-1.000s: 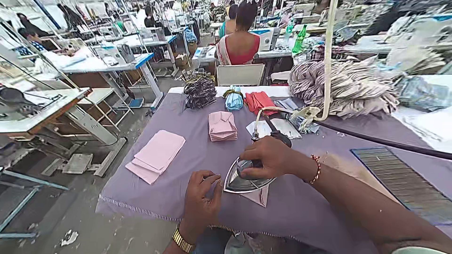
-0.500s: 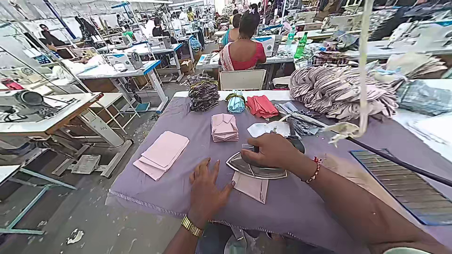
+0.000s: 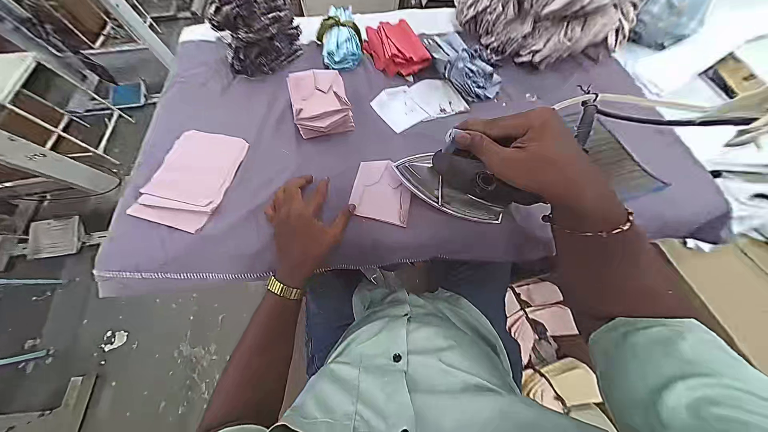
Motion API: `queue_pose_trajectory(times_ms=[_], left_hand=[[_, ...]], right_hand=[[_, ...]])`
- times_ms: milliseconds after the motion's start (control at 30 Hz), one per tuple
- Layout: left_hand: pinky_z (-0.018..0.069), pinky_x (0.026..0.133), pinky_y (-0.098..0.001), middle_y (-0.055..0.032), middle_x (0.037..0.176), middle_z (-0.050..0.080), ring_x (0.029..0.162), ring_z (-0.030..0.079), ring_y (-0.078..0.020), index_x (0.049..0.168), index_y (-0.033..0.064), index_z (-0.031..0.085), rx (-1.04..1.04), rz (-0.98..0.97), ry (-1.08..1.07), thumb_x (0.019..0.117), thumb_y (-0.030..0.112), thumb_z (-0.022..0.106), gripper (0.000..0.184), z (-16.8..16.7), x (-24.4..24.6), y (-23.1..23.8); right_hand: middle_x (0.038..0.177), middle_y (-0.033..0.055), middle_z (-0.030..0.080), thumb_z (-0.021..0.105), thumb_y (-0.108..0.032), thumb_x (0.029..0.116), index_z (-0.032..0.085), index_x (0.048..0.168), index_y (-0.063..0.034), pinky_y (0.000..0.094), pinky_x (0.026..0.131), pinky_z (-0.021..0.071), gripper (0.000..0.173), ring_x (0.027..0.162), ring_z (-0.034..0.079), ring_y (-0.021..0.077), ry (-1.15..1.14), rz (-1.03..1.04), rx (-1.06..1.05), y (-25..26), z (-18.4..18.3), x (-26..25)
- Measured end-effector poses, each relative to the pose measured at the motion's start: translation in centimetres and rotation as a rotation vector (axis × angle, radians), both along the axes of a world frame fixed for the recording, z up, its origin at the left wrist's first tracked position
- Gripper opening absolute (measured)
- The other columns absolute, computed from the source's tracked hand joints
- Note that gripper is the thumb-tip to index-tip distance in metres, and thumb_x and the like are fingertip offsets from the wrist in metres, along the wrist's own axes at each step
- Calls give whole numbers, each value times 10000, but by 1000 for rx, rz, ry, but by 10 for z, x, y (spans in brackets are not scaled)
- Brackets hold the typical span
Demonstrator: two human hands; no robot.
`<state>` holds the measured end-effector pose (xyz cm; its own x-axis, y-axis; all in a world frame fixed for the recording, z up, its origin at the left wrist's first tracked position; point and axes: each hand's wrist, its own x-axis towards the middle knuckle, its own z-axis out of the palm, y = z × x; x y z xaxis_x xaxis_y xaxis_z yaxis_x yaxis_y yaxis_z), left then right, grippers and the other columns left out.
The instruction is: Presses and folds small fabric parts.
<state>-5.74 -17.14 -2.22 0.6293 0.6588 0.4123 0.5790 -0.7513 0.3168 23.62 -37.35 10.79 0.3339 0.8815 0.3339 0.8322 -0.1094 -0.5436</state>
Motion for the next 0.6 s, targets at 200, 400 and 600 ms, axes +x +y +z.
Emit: queue_pose_trajectory(times_ms=[200,400,600], left_hand=[[370,1027,-546,14,1393,596,1276,508,-239,1324,305,709,-7,-77,-19,881,686,637,589,2,1,0],[415,975,-507,17,1353,609,1229,525,-229,1301,301,720,-47,-84,-4,883,703,626,588,3,-2,4],[495,948,-472,-35,1253,655,1142,586,-228,1318,190,709,-207,-224,3,905,477,691,503,20,14,4]], right_hand=[[707,-56,636,523,-482,1045,779,1103,-249,372,532,471,351,615,594,112,-245,57,-78,-11,-11,-49],[664,53,541,402,-501,1091,696,1014,-117,425,493,428,490,597,588,260,-489,86,-148,15,-17,-68],[647,34,513,421,-484,1083,661,922,-116,411,481,418,468,576,567,238,-496,123,-173,-2,-14,-63]])
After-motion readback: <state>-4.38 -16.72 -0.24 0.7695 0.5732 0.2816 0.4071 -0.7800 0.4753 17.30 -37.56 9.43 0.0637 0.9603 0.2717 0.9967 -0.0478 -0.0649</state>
